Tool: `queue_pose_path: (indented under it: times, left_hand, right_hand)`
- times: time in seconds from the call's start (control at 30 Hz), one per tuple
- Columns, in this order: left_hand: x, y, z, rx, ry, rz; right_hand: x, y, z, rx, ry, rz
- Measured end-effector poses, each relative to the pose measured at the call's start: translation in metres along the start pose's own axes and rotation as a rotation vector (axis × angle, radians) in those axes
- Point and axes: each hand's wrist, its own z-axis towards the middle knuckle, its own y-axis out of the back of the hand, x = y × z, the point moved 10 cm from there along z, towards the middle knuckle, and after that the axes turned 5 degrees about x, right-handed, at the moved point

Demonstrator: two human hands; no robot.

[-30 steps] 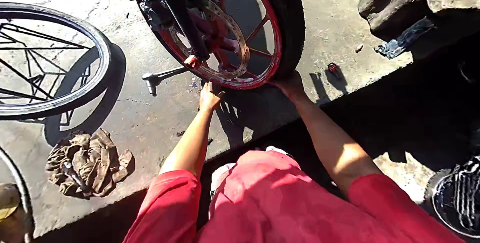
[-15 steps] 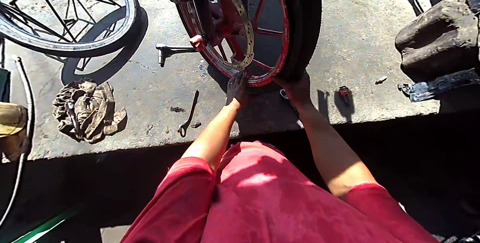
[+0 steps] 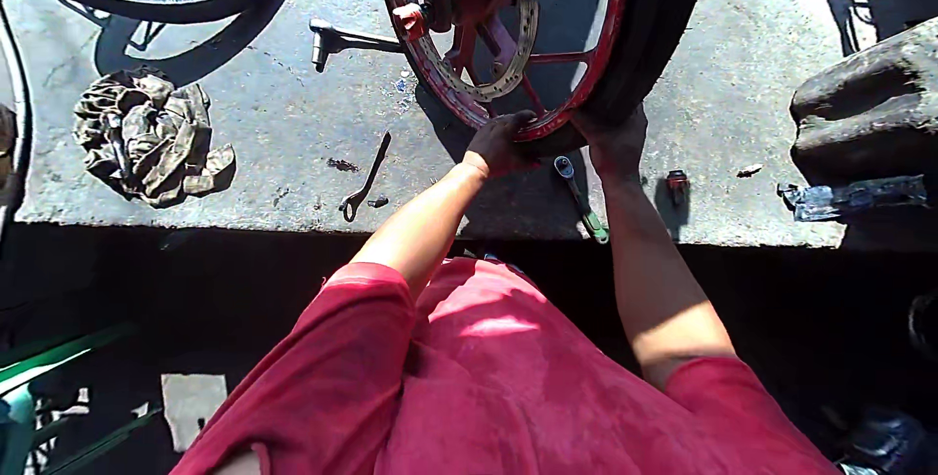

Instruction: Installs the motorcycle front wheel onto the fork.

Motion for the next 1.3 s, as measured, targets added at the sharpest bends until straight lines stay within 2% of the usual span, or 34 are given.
queue_pose_path:
  times: [0.17, 0.23, 0.3, 0.37, 0.53, 0.7, 0.8, 0.97, 1.1, 1.2, 1.3]
  left_hand:
    - [-0.026, 0.009, 0.006, -0.071, 0.037, -0.065]
    - [-0.024, 0.008, 0.007, -0.013, 0.036, -0.123]
    - [-0.017, 0.005, 0.012, 0.037, 0.027, -0.15]
    - [-0.012, -0.002, 0.014, 0.037, 0.018, -0.127]
    - [-0.018, -0.007, 0.013, 0.013, 0.01, -0.074]
    - [-0.029, -0.001, 0.024, 0.12, -0.059, -0.126]
    - [-0.025, -0.005, 0.026, 0.093, -0.079, -0.127]
    - [-0.031, -0.004, 0.024, -0.02, -0.178, -0.164]
    - [-0.044, 0.002, 0.026, -0.027, -0.197, -0.167]
    - [-0.053, 0.006, 0.027, 0.012, -0.187, -0.118]
    - [-0.053, 0.006, 0.023, 0.01, -0.161, -0.123]
  right_hand:
    - [0.035, 0.005, 0.017, -0.069, 0.047, 0.073]
    - [0.027, -0.002, -0.002, -0.087, 0.007, 0.091]
    - [-0.005, -0.013, -0.02, -0.048, -0.092, 0.109]
    - [-0.024, -0.015, -0.023, -0.047, -0.099, 0.126]
    - [0.0, -0.006, -0.013, -0.014, -0.068, -0.02]
    - [0.011, -0.005, -0.017, -0.199, -0.033, -0.094]
    - [0.012, -0.004, -0.013, -0.252, 0.032, -0.094]
    - [0.034, 0.003, 0.004, -0.179, 0.098, -0.064]
    - [0.052, 0.006, 0.025, -0.124, 0.198, -0.002]
    - [0.055, 0.004, 0.029, -0.06, 0.053, -0.005]
    - [0.04, 0.004, 0.009, 0.088, -0.059, -0.023]
